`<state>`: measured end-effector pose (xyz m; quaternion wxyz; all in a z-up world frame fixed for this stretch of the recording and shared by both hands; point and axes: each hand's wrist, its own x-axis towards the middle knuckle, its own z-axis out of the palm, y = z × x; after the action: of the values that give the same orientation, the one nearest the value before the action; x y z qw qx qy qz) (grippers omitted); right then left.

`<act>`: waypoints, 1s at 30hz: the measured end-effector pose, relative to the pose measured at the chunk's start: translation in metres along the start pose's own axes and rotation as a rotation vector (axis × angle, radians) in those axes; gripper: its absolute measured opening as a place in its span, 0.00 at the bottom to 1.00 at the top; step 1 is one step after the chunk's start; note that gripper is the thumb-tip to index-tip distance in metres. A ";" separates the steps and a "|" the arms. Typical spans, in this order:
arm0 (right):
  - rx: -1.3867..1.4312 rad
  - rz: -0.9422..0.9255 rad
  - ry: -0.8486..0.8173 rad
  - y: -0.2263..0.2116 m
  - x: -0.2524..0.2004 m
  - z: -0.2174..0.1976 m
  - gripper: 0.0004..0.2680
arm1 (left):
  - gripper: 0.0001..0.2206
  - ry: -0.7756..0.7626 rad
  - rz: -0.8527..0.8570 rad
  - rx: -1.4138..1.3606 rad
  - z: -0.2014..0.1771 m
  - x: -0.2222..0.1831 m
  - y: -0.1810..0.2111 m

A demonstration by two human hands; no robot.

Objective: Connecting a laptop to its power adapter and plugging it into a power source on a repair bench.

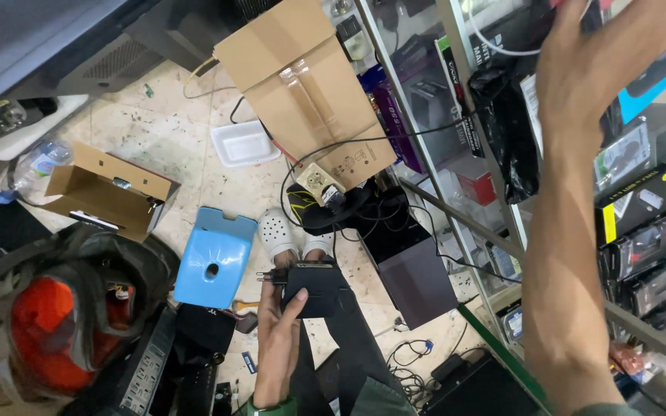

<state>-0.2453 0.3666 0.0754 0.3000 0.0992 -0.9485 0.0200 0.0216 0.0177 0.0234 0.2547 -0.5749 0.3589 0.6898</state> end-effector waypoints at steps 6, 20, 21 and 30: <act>0.644 0.076 -0.485 -0.104 -0.020 -0.045 0.12 | 0.43 0.088 -0.039 -0.019 0.016 -0.002 0.011; 0.871 0.346 -1.434 -0.138 -0.031 -0.064 0.20 | 0.29 -0.223 0.130 -0.005 0.034 -0.007 0.017; 0.836 0.355 -1.198 -0.129 -0.020 -0.059 0.19 | 0.29 -0.203 0.140 -0.008 0.030 -0.004 0.014; 0.287 0.330 -0.260 0.030 0.045 0.092 0.23 | 0.42 0.141 -0.100 -0.046 0.017 -0.007 0.032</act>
<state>-0.3399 0.3792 0.0266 0.1509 -0.0136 -0.9700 0.1903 -0.0114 0.0117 0.0385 0.2494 -0.6449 0.3308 0.6423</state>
